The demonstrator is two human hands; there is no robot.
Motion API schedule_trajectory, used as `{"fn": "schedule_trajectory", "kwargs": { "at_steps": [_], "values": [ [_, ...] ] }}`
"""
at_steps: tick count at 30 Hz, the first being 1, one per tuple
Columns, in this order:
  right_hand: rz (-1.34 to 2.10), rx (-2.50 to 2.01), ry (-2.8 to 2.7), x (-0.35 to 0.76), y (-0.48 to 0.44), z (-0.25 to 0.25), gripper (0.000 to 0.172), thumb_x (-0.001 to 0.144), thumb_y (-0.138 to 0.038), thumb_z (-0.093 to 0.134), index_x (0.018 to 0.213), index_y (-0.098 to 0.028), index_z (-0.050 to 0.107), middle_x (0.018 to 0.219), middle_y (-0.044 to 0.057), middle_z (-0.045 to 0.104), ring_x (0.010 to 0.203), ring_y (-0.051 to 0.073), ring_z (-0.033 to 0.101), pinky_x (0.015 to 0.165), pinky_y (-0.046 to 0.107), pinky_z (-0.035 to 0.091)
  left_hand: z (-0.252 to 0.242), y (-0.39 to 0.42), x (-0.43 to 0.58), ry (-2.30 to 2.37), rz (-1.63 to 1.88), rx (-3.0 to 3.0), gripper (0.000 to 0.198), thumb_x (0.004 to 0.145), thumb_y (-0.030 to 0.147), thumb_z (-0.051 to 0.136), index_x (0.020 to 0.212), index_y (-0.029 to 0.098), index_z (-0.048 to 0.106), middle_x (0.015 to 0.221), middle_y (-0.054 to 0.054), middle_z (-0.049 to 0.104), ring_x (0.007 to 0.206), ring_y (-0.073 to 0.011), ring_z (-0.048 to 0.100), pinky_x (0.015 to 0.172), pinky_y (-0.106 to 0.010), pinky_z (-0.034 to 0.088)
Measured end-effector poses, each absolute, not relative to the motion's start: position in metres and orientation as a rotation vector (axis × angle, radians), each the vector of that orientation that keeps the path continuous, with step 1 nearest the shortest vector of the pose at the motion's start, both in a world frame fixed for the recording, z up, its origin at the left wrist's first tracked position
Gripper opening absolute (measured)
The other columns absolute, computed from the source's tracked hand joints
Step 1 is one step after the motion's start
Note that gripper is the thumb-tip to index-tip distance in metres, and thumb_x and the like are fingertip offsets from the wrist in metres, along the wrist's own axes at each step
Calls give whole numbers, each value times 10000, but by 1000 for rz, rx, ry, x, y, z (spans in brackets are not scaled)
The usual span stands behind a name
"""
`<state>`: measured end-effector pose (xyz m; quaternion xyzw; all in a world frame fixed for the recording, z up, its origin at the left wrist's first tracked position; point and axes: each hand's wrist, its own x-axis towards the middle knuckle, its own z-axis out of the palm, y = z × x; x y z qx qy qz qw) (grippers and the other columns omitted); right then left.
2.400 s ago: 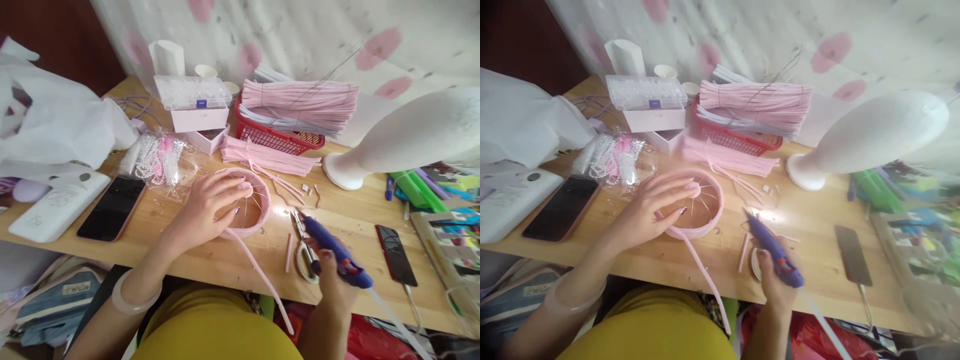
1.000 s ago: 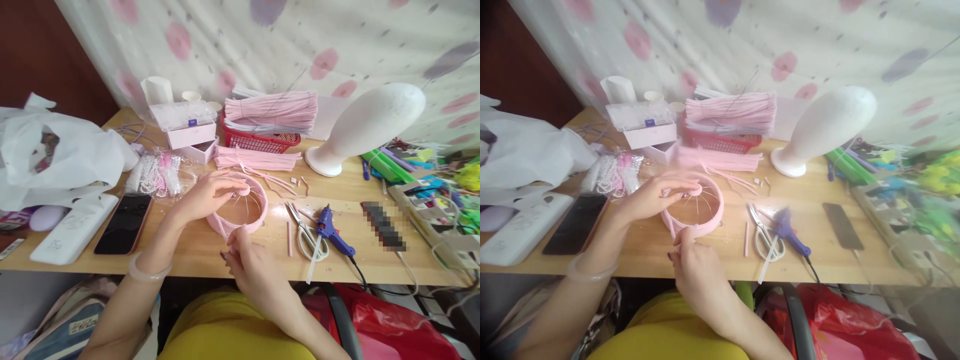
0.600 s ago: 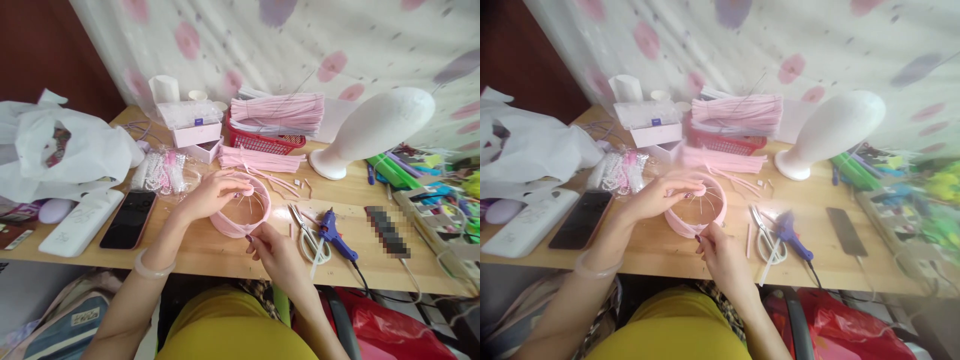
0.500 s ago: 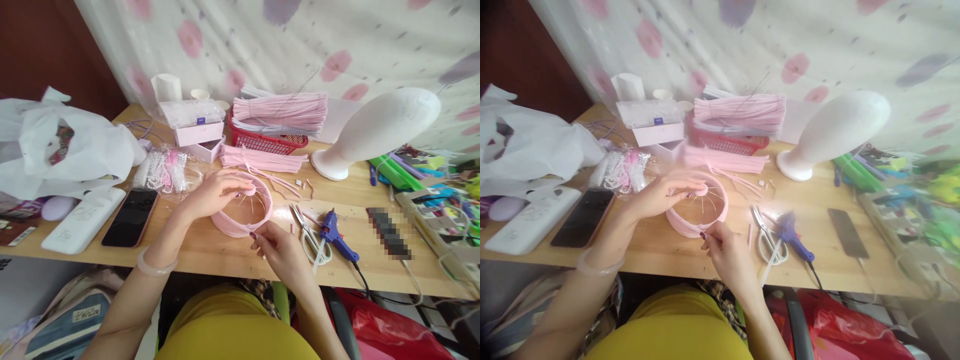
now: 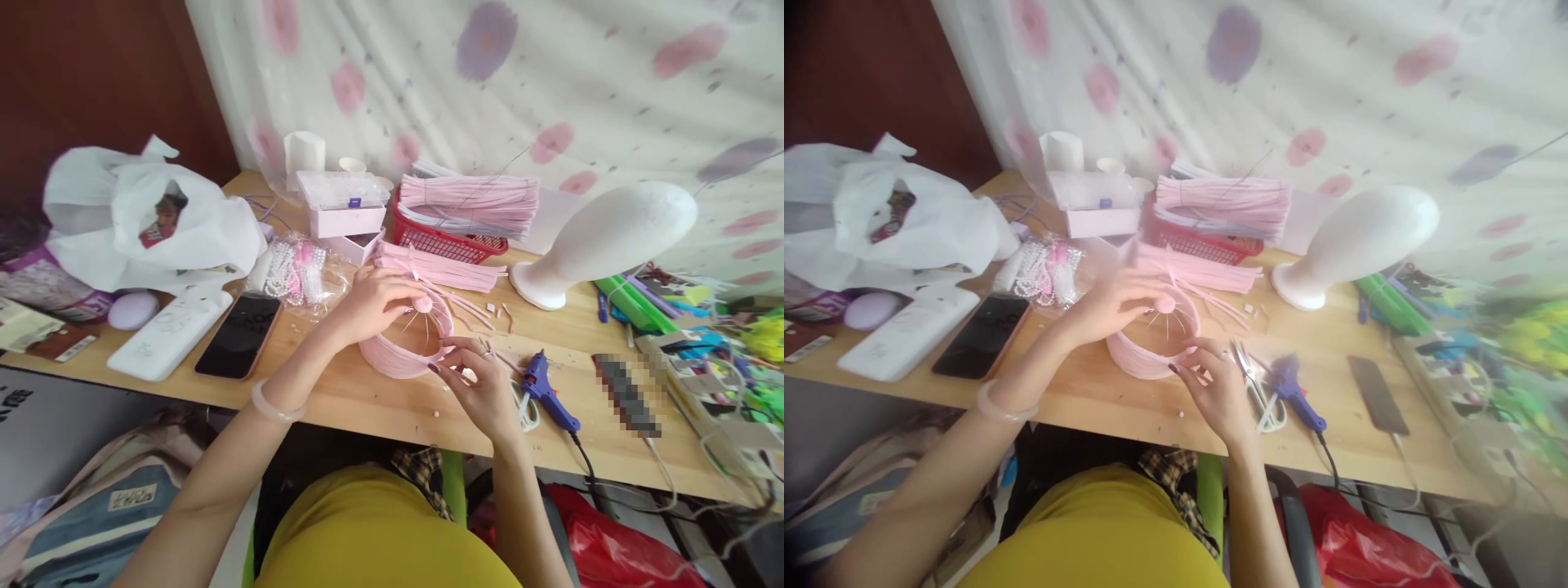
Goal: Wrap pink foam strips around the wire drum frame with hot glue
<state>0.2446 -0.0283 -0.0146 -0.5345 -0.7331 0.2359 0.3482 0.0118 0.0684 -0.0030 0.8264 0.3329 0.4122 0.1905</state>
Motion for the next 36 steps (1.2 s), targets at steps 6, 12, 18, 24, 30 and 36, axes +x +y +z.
{"fn": "schedule_trajectory", "kwargs": {
  "at_steps": [6, 12, 18, 24, 30, 36],
  "values": [
    [733, -1337, -1843, 252, -26, -24, 269, 877, -457, 706, 756, -219, 666, 1098, 114, 736, 1032, 264, 690, 736, 345, 583, -22, 1, -12, 1334, 1470, 2044, 208, 930, 123, 565, 1043, 196, 724, 957, -25, 769, 781, -135, 685, 770, -267, 565],
    [810, -1299, -1838, 255, -16, -33, 276, 860, -475, 718, 773, -218, 668, 1057, 106, 759, 1010, 247, 714, 892, 397, 579, -68, -50, 3, 1415, 1337, 2146, 394, 946, 147, 520, 1326, 203, 611, 1016, -76, 688, 949, -205, 670, 878, -352, 567],
    [811, -1265, -1807, 252, -15, -34, 336, 842, -523, 713, 728, -212, 657, 1024, 114, 772, 998, 257, 734, 833, 372, 607, -91, -53, 15, 1547, 1292, 2287, 547, 934, 136, 526, 1466, 252, 480, 1086, -96, 615, 970, -240, 639, 866, -405, 571],
    [760, -1239, -1792, 250, -18, -36, 314, 853, -480, 712, 717, -201, 671, 1000, 118, 780, 999, 264, 740, 808, 353, 612, -104, -50, 10, 1630, 1248, 2448, 547, 931, 102, 498, 1454, 261, 517, 1156, -122, 637, 980, -254, 646, 855, -433, 568],
    [670, -1248, -1743, 244, -22, -38, 310, 869, -464, 688, 712, -198, 665, 963, 117, 784, 1027, 284, 742, 822, 389, 618, -99, -53, 8, 1585, 1431, 2471, 404, 960, 123, 469, 1310, 212, 648, 1169, -136, 729, 1006, -279, 704, 843, -426, 591],
    [639, -1291, -1699, 241, -27, -47, 264, 890, -426, 661, 746, -207, 694, 1035, 118, 783, 1092, 286, 727, 851, 394, 604, -71, -47, 21, 1419, 1312, 2308, 385, 997, 146, 428, 1296, 184, 666, 845, -59, 790, 694, -169, 740, 656, -251, 572]
  ]
}}
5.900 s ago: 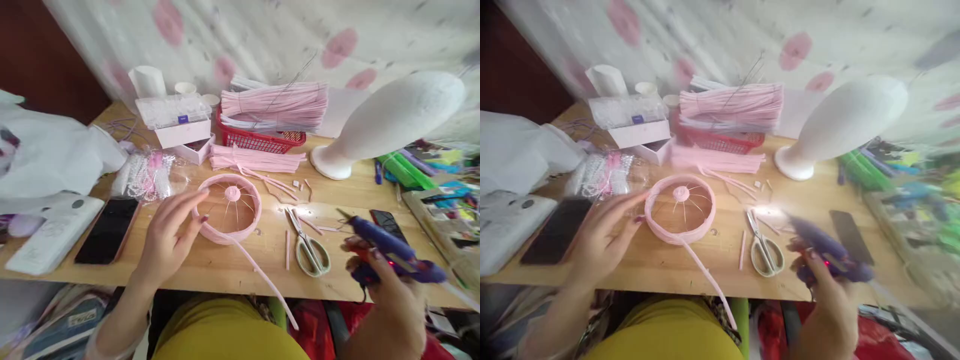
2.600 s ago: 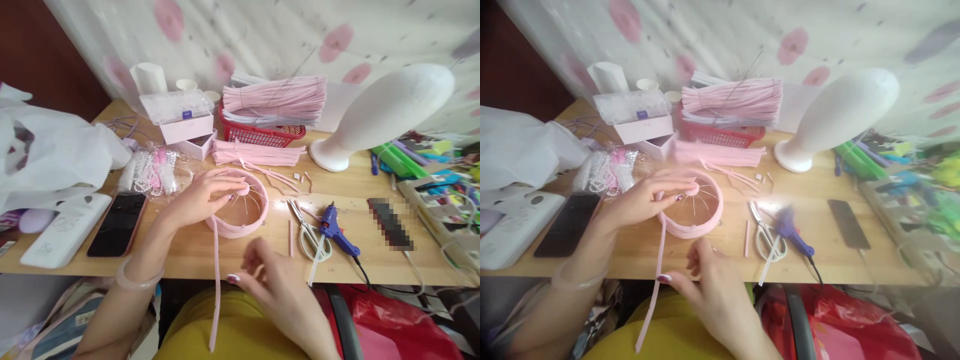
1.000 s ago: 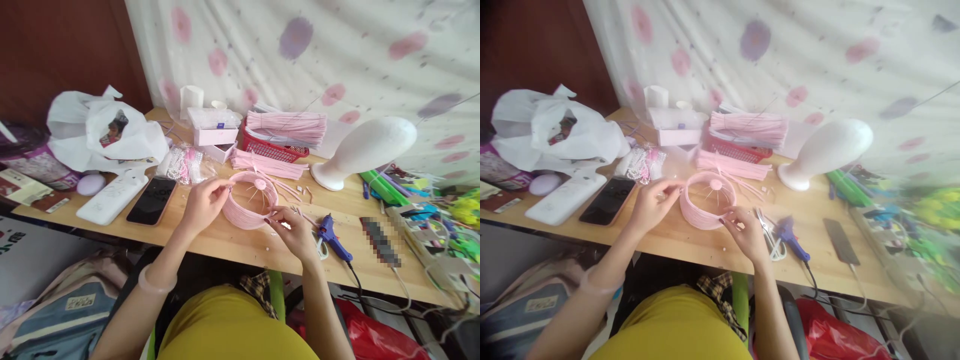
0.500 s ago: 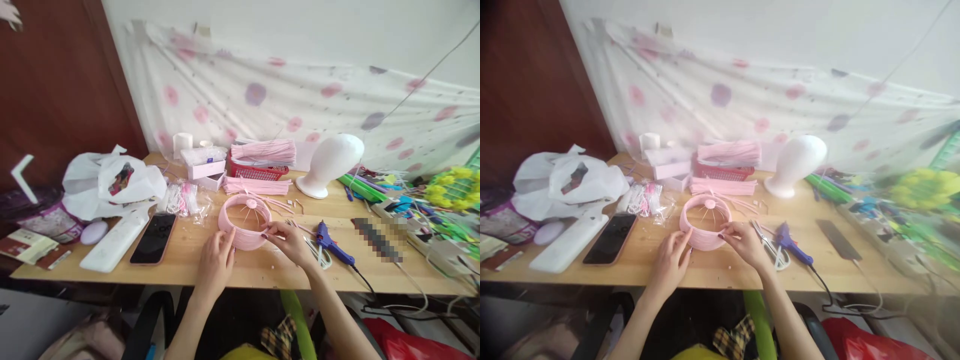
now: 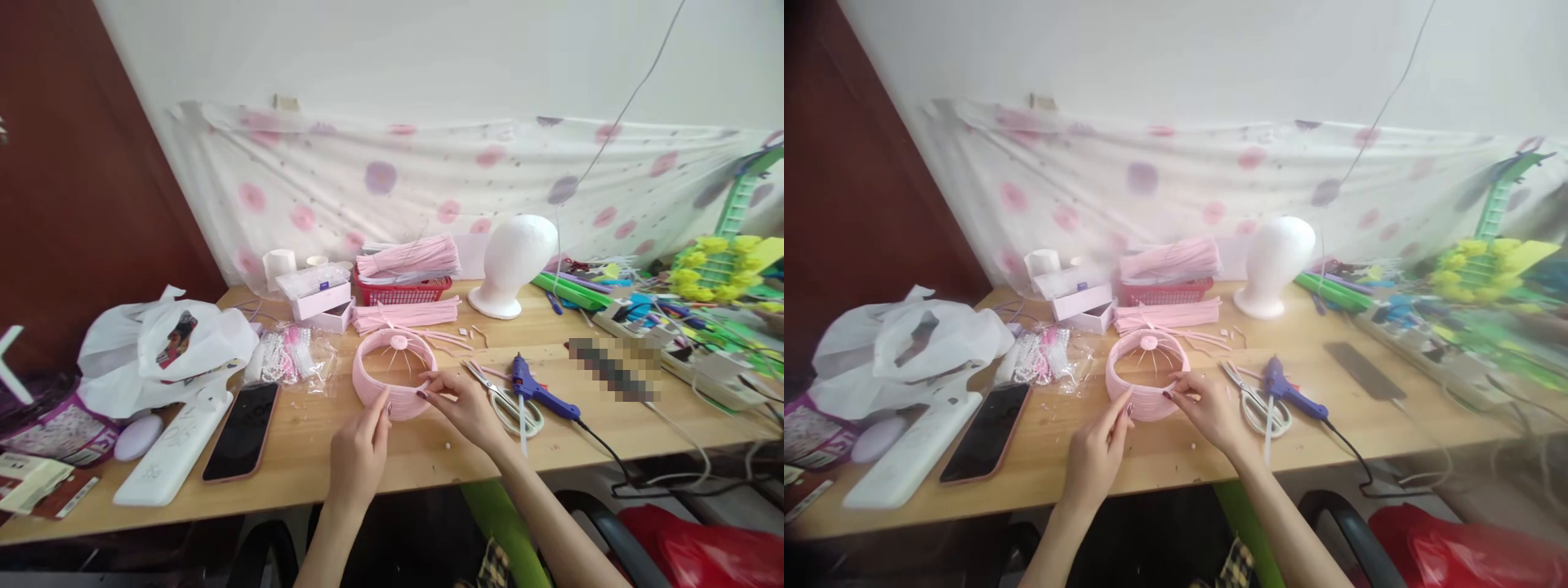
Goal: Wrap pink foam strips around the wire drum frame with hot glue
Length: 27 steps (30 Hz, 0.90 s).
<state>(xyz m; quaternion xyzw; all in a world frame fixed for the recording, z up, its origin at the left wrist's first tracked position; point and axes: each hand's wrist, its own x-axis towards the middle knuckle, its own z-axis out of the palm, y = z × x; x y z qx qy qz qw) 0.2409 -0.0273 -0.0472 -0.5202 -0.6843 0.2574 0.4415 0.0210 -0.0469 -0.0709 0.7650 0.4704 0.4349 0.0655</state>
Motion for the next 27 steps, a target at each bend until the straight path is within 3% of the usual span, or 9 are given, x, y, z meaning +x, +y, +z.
{"fn": "schedule_trajectory", "kwargs": {
  "at_steps": [2, 8, 12, 15, 18, 23, 27],
  "values": [
    [651, -1285, -1694, 241, -29, -50, 233, 896, -409, 656, 788, -208, 707, 1074, 120, 779, 1143, 285, 707, 880, 389, 594, -65, -39, 30, 1428, 1142, 2279, 418, 988, 137, 434, 1352, 189, 632, 805, -39, 792, 649, -163, 733, 627, -239, 555],
    [659, -1259, -1726, 237, -36, -43, 178, 903, -367, 652, 839, -218, 726, 1077, 101, 783, 1218, 279, 672, 883, 358, 585, -66, -25, 45, 1473, 1021, 2301, 338, 986, 141, 478, 1224, 208, 709, 747, -38, 781, 633, -172, 730, 601, -224, 511],
    [513, -1404, -1723, 254, -51, -38, 213, 935, -394, 598, 904, -245, 748, 1270, 96, 722, 1161, 272, 693, 865, 370, 582, -71, -26, 45, 1472, 1025, 2307, 333, 975, 128, 467, 1177, 206, 720, 745, -39, 778, 625, -172, 727, 590, -223, 503],
    [99, -1771, -1532, 294, -71, -47, 287, 934, -457, 549, 895, -229, 719, 1117, 142, 744, 1075, 327, 694, 911, 474, 544, -76, -29, 45, 1463, 1049, 2297, 354, 977, 134, 429, 1163, 213, 720, 729, -30, 772, 624, -167, 728, 578, -217, 503],
    [-122, -2081, -1340, 344, -89, -64, 329, 857, -490, 594, 964, -190, 673, 922, 179, 717, 916, 377, 675, 851, 547, 514, -82, -32, 45, 1460, 1090, 2286, 371, 994, 163, 386, 1164, 193, 714, 700, -29, 760, 603, -166, 725, 568, -217, 507],
    [-164, -2186, -1337, 400, -93, -81, 277, 823, -264, 491, 1022, -205, 675, 969, 164, 718, 924, 336, 656, 879, 501, 486, -93, -33, 42, 1450, 1200, 2326, 354, 1022, 222, 384, 1176, 196, 702, 692, -12, 751, 554, -151, 706, 558, -208, 505],
    [-98, -2139, -1441, 418, -84, -77, 248, 766, -242, 592, 985, -222, 706, 955, 142, 734, 949, 338, 640, 881, 484, 482, -100, -33, 41, 1448, 1215, 2319, 324, 1015, 227, 424, 1186, 216, 700, 697, 3, 748, 543, -142, 697, 563, -194, 502]
  ]
}}
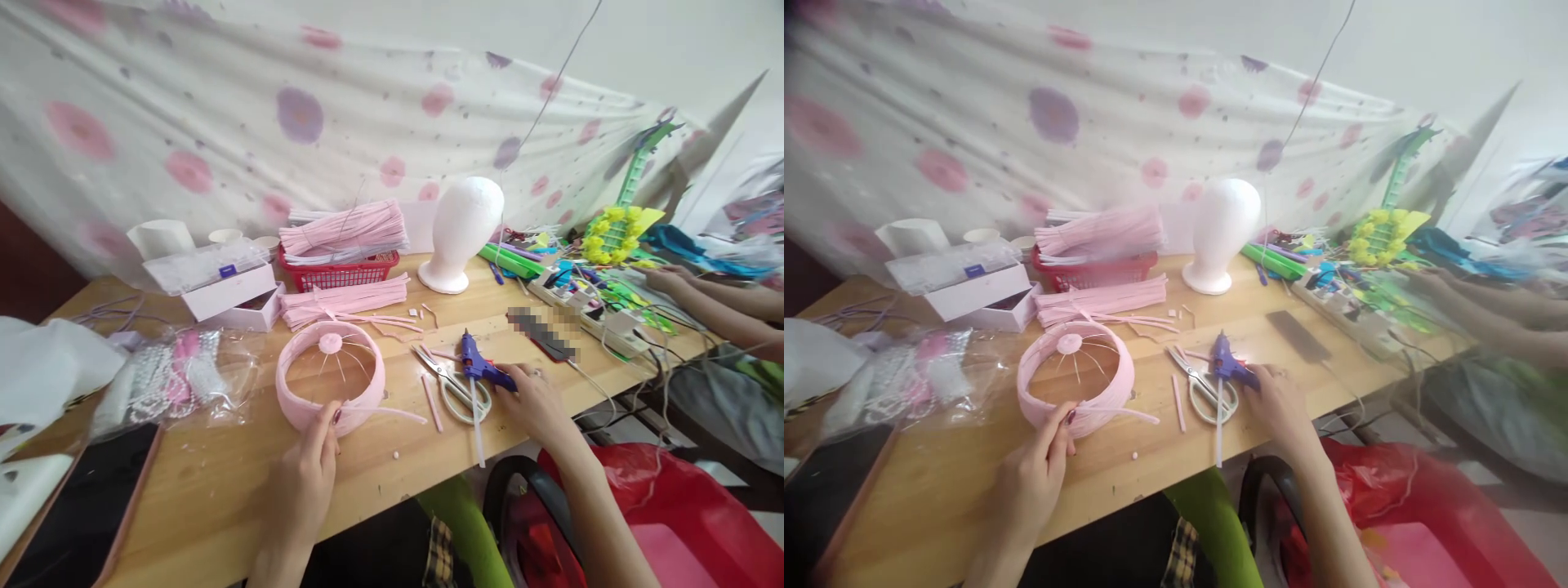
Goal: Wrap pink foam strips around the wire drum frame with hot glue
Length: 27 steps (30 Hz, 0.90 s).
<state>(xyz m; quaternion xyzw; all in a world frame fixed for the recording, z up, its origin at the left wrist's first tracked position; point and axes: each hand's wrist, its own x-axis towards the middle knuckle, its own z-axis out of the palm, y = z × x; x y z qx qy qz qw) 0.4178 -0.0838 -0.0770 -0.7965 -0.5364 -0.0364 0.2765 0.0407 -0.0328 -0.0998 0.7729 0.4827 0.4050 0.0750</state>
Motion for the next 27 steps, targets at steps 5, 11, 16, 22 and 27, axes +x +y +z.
{"fn": "schedule_trajectory", "kwargs": {
  "at_steps": [5, 11, 16, 22, 27],
  "values": [
    [16, -1990, -1493, 437, -80, -75, 184, 830, -295, 574, 961, -220, 679, 901, 100, 736, 869, 288, 666, 805, 438, 537, -104, -34, 42, 1504, 1203, 2299, 310, 1010, 224, 446, 1199, 231, 692, 702, 12, 745, 546, -146, 692, 591, -203, 504],
    [23, -1793, -1301, 465, -63, -89, 466, 973, -585, 374, 1180, -195, 523, 1031, 125, 703, 787, 223, 721, 723, 411, 605, -104, -33, 41, 1504, 1208, 2327, 308, 1015, 230, 437, 1195, 232, 687, 689, 21, 748, 531, -145, 689, 550, -203, 477],
    [-64, -1814, -1181, 472, -50, -101, 486, 958, -642, 400, 1149, -215, 533, 1025, 130, 695, 837, 242, 714, 760, 435, 601, -102, -31, 39, 1453, 1235, 2406, 314, 1016, 239, 429, 1180, 217, 696, 687, 17, 752, 506, -133, 675, 523, -196, 465],
    [-210, -1980, -1044, 459, -54, -89, 443, 924, -555, 485, 1079, -161, 614, 1076, 213, 703, 1056, 364, 665, 946, 570, 513, -100, -30, 39, 1459, 1210, 2363, 320, 1012, 235, 429, 1183, 219, 698, 617, 35, 706, 506, -136, 671, 511, -196, 450],
    [-400, -1940, -966, 418, -96, -68, 512, 929, -553, 550, 1199, -123, 619, 1235, 251, 645, 1192, 427, 592, 1042, 636, 427, -95, -31, 42, 1444, 1218, 2370, 313, 1017, 231, 425, 1182, 205, 690, 648, 26, 716, 520, -130, 669, 544, -195, 465]
  ]
}}
